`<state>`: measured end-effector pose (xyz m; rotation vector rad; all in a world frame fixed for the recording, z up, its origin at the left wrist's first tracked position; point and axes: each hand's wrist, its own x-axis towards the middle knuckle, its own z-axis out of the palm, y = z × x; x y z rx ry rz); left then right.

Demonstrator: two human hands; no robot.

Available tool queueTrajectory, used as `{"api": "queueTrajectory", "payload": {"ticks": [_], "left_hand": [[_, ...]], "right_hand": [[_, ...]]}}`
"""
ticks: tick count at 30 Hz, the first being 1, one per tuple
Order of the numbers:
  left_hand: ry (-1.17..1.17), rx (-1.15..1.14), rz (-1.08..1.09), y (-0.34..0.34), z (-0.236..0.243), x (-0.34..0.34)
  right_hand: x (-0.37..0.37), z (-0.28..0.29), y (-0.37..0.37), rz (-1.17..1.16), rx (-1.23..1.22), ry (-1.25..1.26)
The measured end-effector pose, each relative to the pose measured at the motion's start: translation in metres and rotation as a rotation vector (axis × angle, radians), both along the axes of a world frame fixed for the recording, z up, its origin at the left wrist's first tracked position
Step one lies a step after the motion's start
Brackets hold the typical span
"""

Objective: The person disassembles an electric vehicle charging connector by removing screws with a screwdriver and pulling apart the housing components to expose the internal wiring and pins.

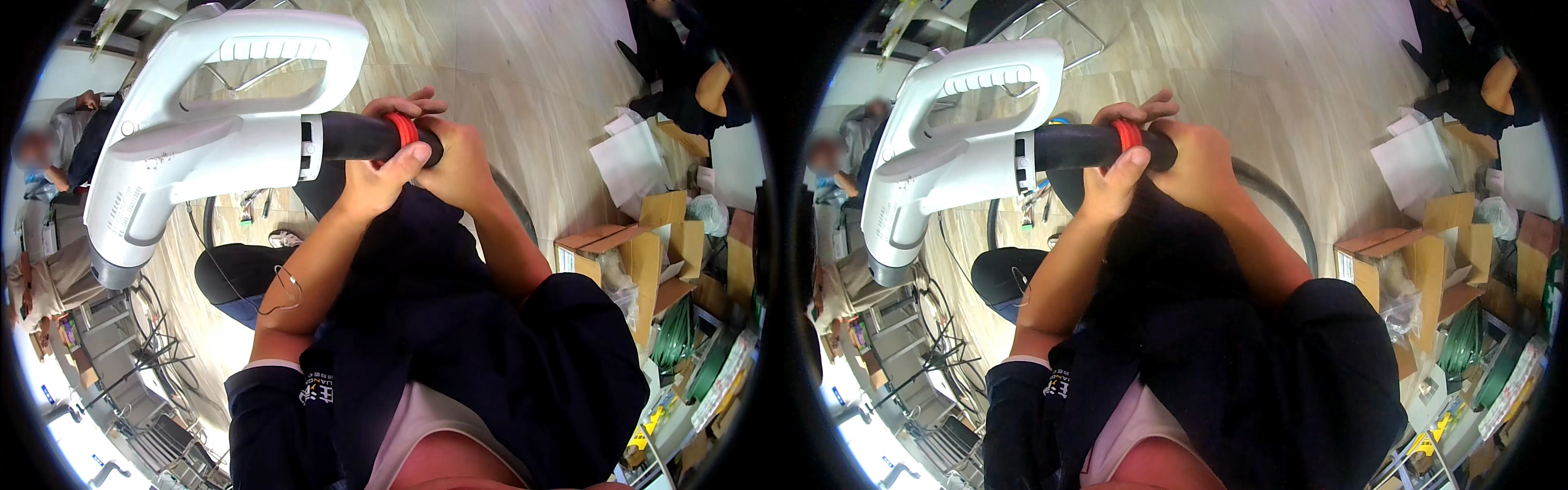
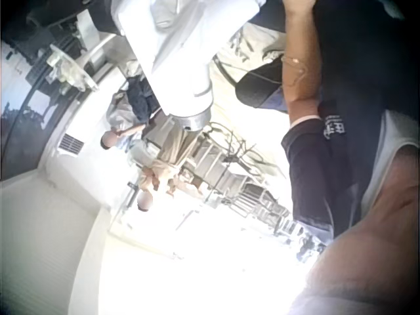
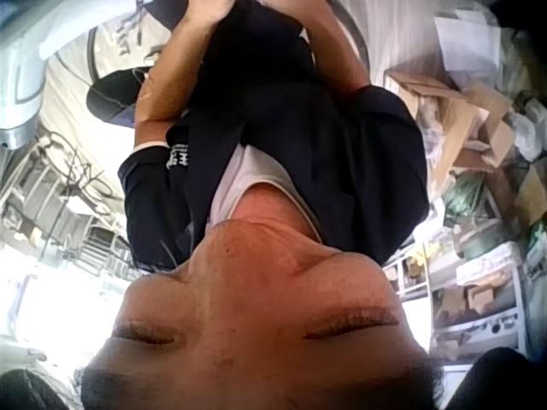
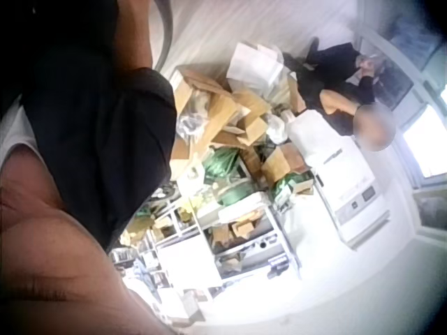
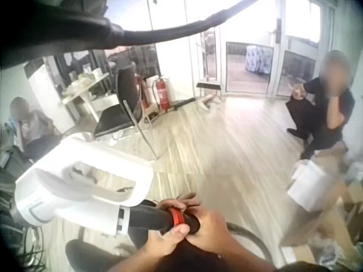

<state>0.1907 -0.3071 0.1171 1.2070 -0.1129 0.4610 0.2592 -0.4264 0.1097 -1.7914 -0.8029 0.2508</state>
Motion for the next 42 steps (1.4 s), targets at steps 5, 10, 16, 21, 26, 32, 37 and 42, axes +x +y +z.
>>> {"api": "queueTrajectory", "payload": {"ticks": [5, 10, 16, 21, 26, 32, 37, 42], "left_hand": [[0.174, 0.12, -0.117, 0.015, 0.015, -0.002], [0.342, 0.156, -0.041, 0.015, 0.026, -0.008], [0.247, 0.13, 0.131, 0.004, 0.002, -0.011], [0.321, 0.16, 0.075, 0.003, -0.007, -0.012], [0.309, 0.142, 0.052, 0.005, -0.003, -0.016], [0.137, 0.027, 0.145, -0.006, -0.014, -0.022], [0.076, -0.04, 0.098, -0.005, -0.023, -0.009], [-0.017, 0.14, 0.189, -0.009, -0.015, 0.002]], "right_hand": [[0.0, -0.002, 0.002, -0.021, 0.036, -0.049], [-0.002, -0.005, 0.007, -0.03, -0.021, -0.008], [-0.003, -0.008, 0.01, 0.031, -0.077, 0.053], [-0.005, -0.014, 0.008, 0.005, -0.037, 0.04], [0.0, -0.013, 0.002, 0.026, -0.075, -0.006], [0.007, -0.008, 0.001, 0.016, -0.052, -0.053], [0.008, -0.009, 0.001, 0.004, -0.07, -0.084], [0.01, -0.001, -0.007, 0.038, -0.119, -0.097]]}}
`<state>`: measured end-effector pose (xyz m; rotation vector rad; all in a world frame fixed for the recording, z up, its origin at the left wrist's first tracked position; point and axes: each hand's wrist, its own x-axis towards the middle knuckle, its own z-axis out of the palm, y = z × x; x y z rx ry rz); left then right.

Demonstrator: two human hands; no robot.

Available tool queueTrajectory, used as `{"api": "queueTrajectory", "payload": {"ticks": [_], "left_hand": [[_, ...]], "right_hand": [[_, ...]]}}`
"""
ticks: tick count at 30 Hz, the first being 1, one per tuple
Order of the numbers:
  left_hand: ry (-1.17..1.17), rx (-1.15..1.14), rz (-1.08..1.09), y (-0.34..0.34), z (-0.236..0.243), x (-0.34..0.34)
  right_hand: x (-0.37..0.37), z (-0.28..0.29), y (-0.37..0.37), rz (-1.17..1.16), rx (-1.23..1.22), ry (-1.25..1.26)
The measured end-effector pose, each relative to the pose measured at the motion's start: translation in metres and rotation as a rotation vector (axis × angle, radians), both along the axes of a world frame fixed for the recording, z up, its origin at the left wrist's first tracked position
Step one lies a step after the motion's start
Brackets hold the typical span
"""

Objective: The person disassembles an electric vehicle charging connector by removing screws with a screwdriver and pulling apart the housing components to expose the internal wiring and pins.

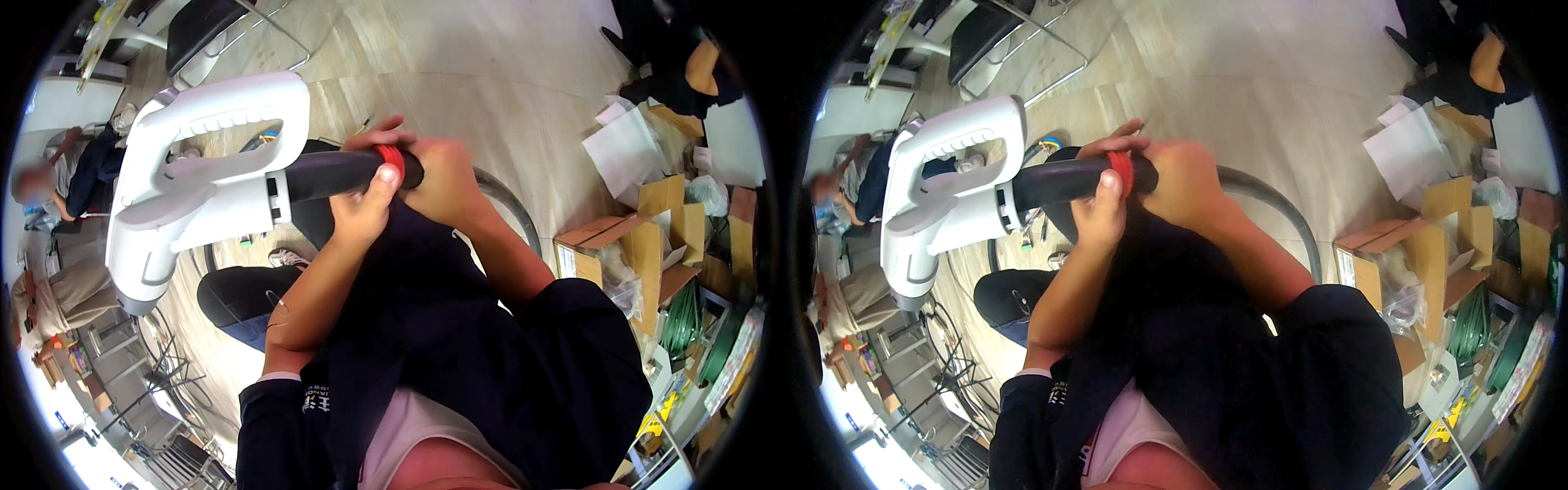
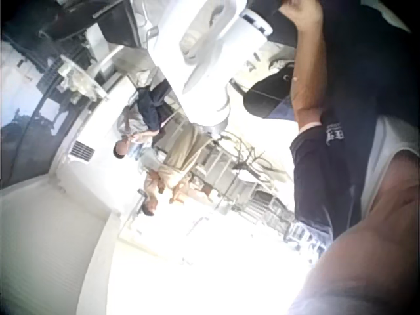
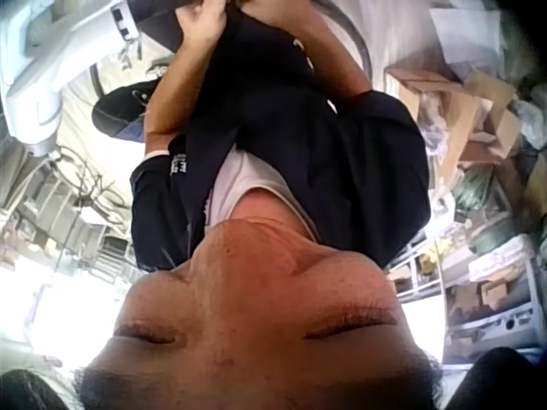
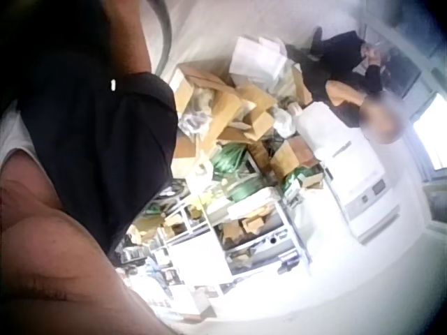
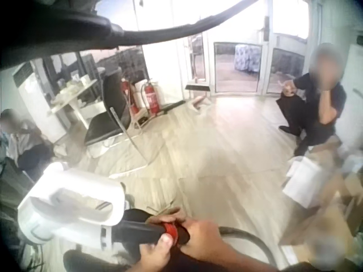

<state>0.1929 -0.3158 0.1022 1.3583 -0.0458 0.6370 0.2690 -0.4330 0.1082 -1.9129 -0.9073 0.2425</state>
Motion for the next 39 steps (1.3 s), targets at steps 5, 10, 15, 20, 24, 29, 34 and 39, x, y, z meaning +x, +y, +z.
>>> {"api": "queueTrajectory", "payload": {"ticks": [5, 10, 15, 20, 24, 29, 34, 39], "left_hand": [[-0.025, -0.042, 0.013, -0.013, 0.017, 0.003], [-0.034, -0.098, -0.008, -0.022, 0.024, -0.002], [-0.053, -0.233, -0.129, -0.037, 0.042, -0.002], [-0.125, -0.229, -0.345, -0.025, 0.033, 0.01], [-0.103, -0.261, -0.351, -0.03, 0.025, 0.009], [-0.084, -0.274, -0.35, -0.03, 0.006, 0.008], [-0.008, -0.368, -0.245, -0.037, 0.009, 0.006], [0.165, -0.355, -0.203, -0.032, 0.011, 0.002]], "right_hand": [[0.015, 0.012, -0.018, 0.175, 0.102, -0.053], [0.029, 0.001, -0.061, 0.16, -0.077, -0.022], [0.013, -0.025, -0.064, -0.024, -0.038, 0.101], [0.007, -0.013, -0.06, -0.085, 0.023, 0.114], [0.001, -0.02, -0.06, -0.112, 0.02, 0.089], [-0.002, -0.022, -0.053, -0.147, 0.006, 0.081], [-0.003, -0.021, -0.05, -0.173, -0.034, 0.062], [0.008, -0.033, -0.05, -0.139, -0.017, 0.035]]}}
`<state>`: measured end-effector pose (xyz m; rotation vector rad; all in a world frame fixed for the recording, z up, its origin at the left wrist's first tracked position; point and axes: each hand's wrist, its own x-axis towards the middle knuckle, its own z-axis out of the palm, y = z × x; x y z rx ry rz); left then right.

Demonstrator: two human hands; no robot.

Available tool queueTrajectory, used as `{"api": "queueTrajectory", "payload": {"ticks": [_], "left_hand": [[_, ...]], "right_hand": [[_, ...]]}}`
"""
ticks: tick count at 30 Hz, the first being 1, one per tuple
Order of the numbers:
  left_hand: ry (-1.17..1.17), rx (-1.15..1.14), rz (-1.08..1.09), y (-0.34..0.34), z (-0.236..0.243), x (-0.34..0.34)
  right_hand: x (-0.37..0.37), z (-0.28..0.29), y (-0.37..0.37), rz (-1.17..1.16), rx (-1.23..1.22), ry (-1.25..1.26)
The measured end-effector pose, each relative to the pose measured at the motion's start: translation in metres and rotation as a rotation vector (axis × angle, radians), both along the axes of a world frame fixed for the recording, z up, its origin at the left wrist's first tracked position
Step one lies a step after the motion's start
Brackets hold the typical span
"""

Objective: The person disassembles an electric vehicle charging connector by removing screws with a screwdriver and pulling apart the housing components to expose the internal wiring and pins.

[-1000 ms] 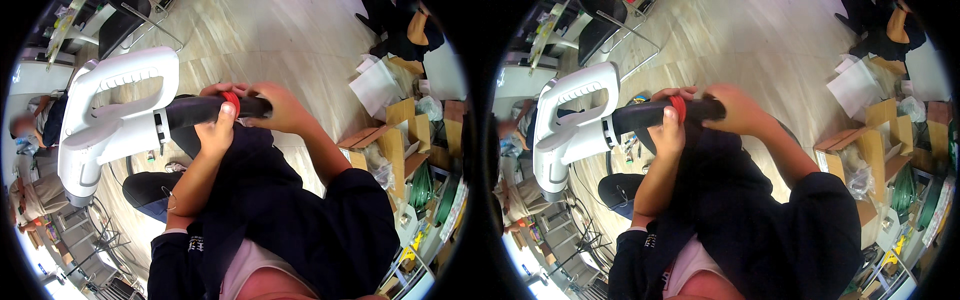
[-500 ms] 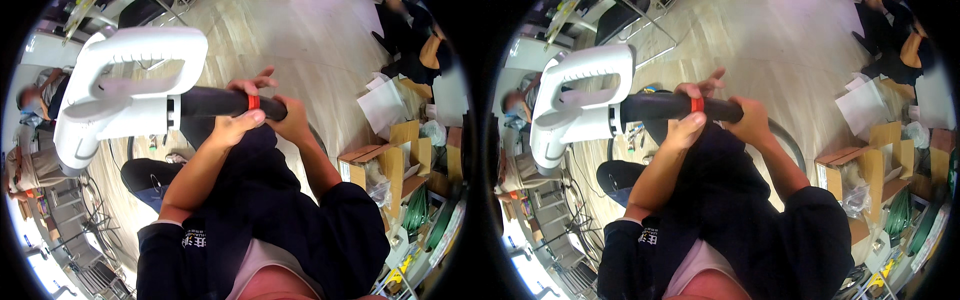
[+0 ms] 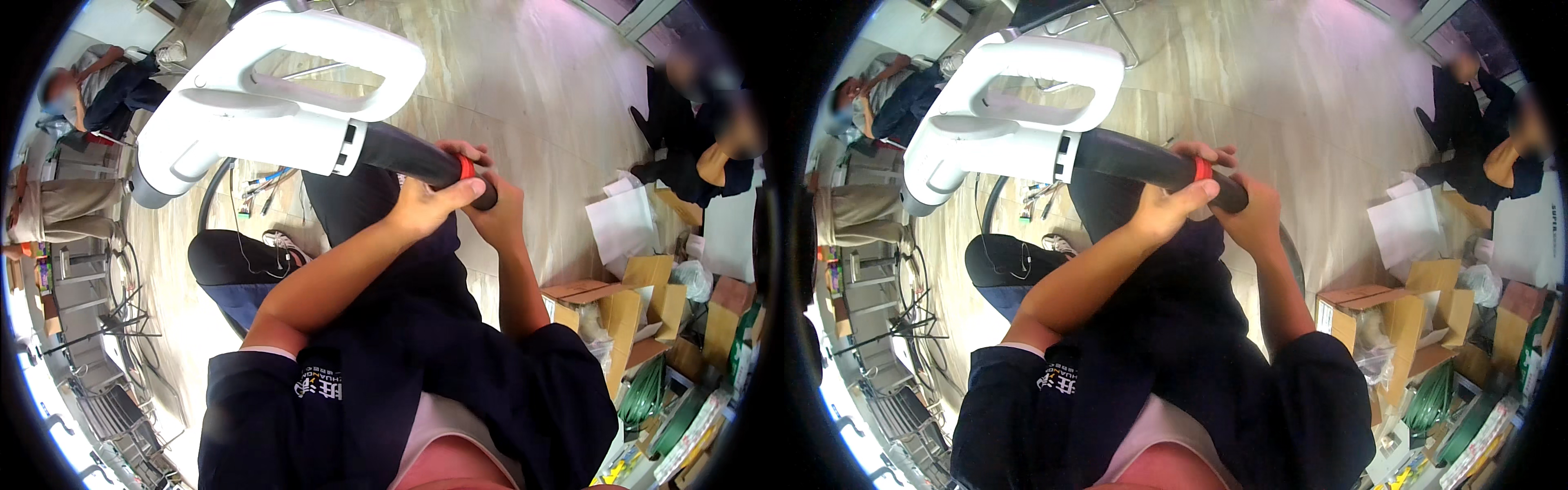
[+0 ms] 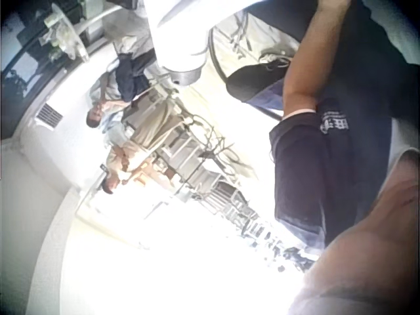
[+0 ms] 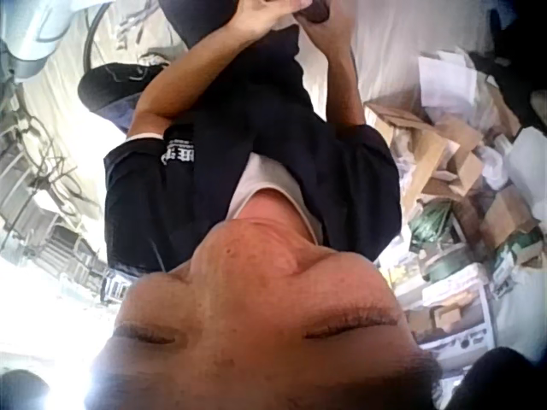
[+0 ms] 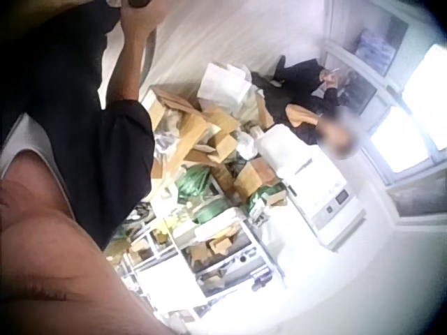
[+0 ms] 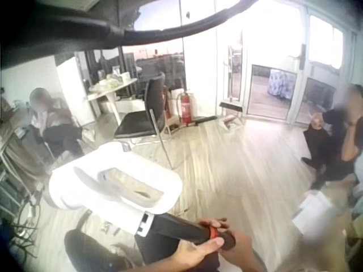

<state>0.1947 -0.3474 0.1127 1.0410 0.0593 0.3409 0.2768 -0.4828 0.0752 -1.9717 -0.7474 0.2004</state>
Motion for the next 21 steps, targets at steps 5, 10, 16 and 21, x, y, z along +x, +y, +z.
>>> {"api": "queueTrajectory", "payload": {"ticks": [5, 10, 16, 21], "left_hand": [[-0.058, 0.086, -0.018, 0.01, 0.003, -0.019], [-0.055, 0.033, -0.035, 0.02, -0.005, -0.022], [-0.004, 0.158, 0.012, 0.038, 0.004, -0.026], [0.011, 0.001, 0.01, 0.061, 0.003, -0.044]], "right_hand": [[0.003, 0.011, -0.002, 0.002, -0.06, -0.045], [0.005, 0.009, -0.012, 0.003, -0.064, -0.043], [0.009, 0.003, -0.008, -0.016, -0.043, -0.048], [0.016, 0.007, -0.003, -0.057, -0.042, -0.034]]}}
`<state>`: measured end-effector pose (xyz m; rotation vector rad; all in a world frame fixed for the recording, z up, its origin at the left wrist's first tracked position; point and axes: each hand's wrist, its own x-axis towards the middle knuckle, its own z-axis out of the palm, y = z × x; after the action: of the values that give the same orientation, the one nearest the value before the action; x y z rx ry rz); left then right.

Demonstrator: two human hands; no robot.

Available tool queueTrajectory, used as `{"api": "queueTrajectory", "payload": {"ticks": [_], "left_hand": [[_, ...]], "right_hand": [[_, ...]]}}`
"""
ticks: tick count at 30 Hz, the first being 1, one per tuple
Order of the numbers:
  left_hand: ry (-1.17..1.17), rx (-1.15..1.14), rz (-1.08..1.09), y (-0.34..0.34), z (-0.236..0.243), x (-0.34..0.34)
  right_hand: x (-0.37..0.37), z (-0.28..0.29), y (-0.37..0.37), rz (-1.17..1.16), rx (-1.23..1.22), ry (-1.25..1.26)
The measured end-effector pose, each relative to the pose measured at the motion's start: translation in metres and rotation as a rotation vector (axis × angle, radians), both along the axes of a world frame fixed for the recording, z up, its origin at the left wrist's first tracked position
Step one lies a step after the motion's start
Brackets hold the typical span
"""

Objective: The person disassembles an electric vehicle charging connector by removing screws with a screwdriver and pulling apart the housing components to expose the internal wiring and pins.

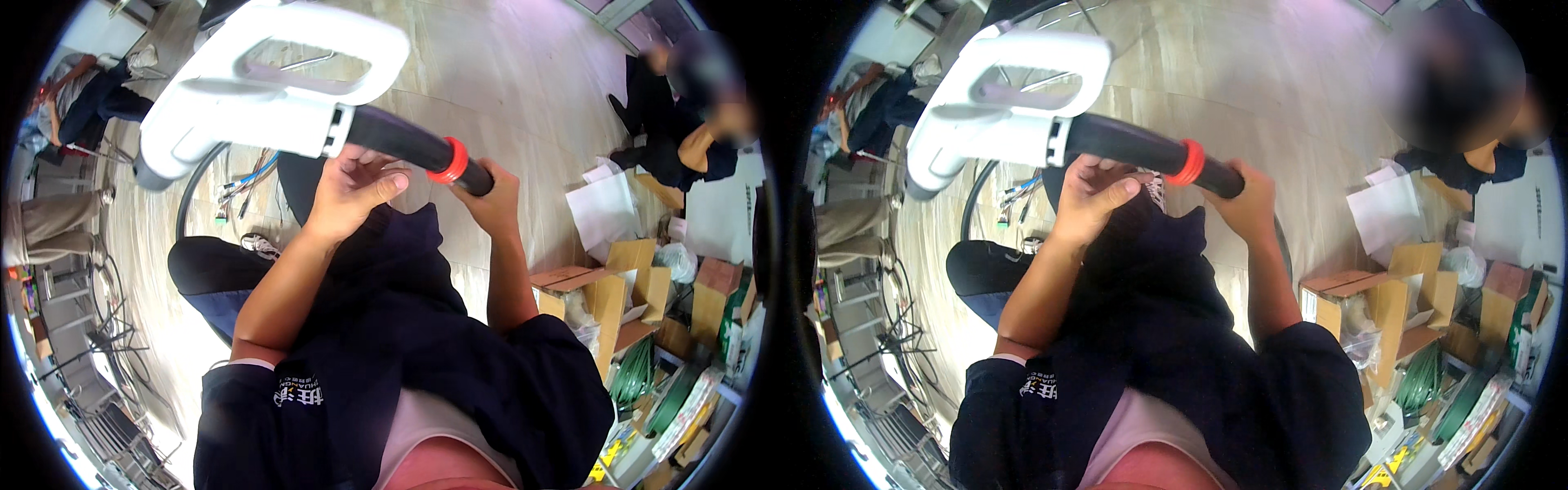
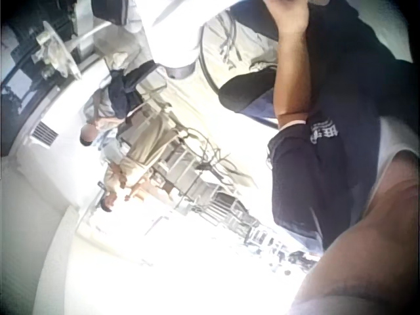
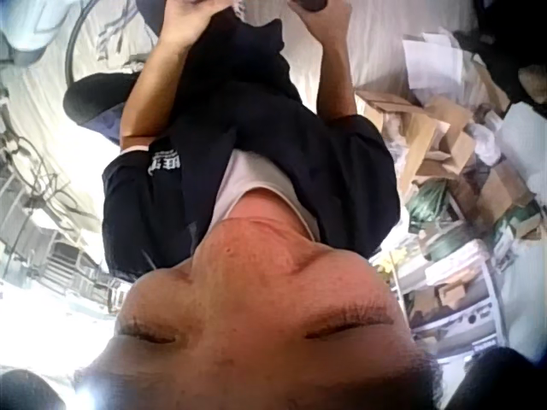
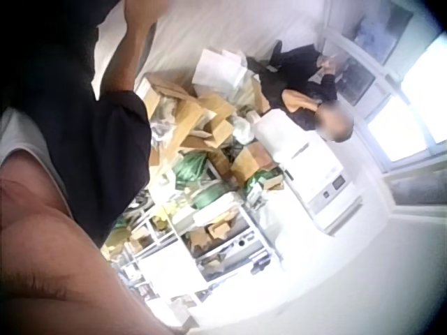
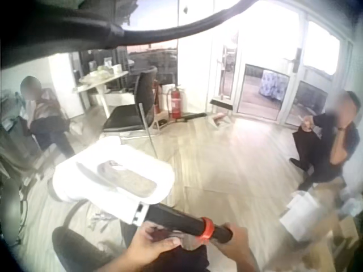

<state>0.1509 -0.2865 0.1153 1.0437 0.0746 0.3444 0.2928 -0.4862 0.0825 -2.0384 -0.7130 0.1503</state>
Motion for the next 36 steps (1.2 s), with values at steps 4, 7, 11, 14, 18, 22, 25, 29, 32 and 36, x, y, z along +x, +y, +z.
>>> {"api": "queueTrajectory", "payload": {"ticks": [4, 7, 11, 14, 18, 22, 25, 29, 32, 36], "left_hand": [[-0.035, -0.069, 0.016, 0.016, 0.019, -0.008], [-0.011, -0.064, 0.031, 0.031, 0.024, -0.026], [-0.001, -0.196, -0.065, 0.056, 0.024, -0.061], [0.026, -0.237, -0.133, 0.066, 0.03, -0.084], [-0.01, -0.138, -0.181, 0.064, 0.042, -0.093], [-0.073, 0.009, -0.215, 0.066, 0.039, -0.102], [-0.084, 0.119, -0.192, 0.064, 0.041, -0.11], [-0.046, 0.289, -0.101, 0.065, 0.047, -0.118], [-0.052, 0.394, -0.043, 0.068, 0.05, -0.122], [-0.024, 0.516, 0.03, 0.077, 0.061, -0.131]], "right_hand": [[0.008, 0.0, 0.001, -0.036, -0.013, -0.026], [0.012, -0.003, 0.004, -0.051, -0.001, -0.018], [0.016, -0.011, 0.008, -0.062, 0.017, -0.042], [0.019, -0.018, 0.014, -0.07, 0.006, -0.05], [0.02, -0.019, 0.021, -0.085, 0.007, -0.016], [0.019, -0.022, 0.027, -0.079, -0.002, 0.026], [0.015, -0.018, 0.034, -0.103, -0.012, 0.081], [0.015, -0.023, 0.038, -0.088, -0.031, 0.072], [0.015, -0.028, 0.041, -0.067, -0.025, 0.071], [0.012, -0.026, 0.047, -0.045, -0.043, 0.083]]}}
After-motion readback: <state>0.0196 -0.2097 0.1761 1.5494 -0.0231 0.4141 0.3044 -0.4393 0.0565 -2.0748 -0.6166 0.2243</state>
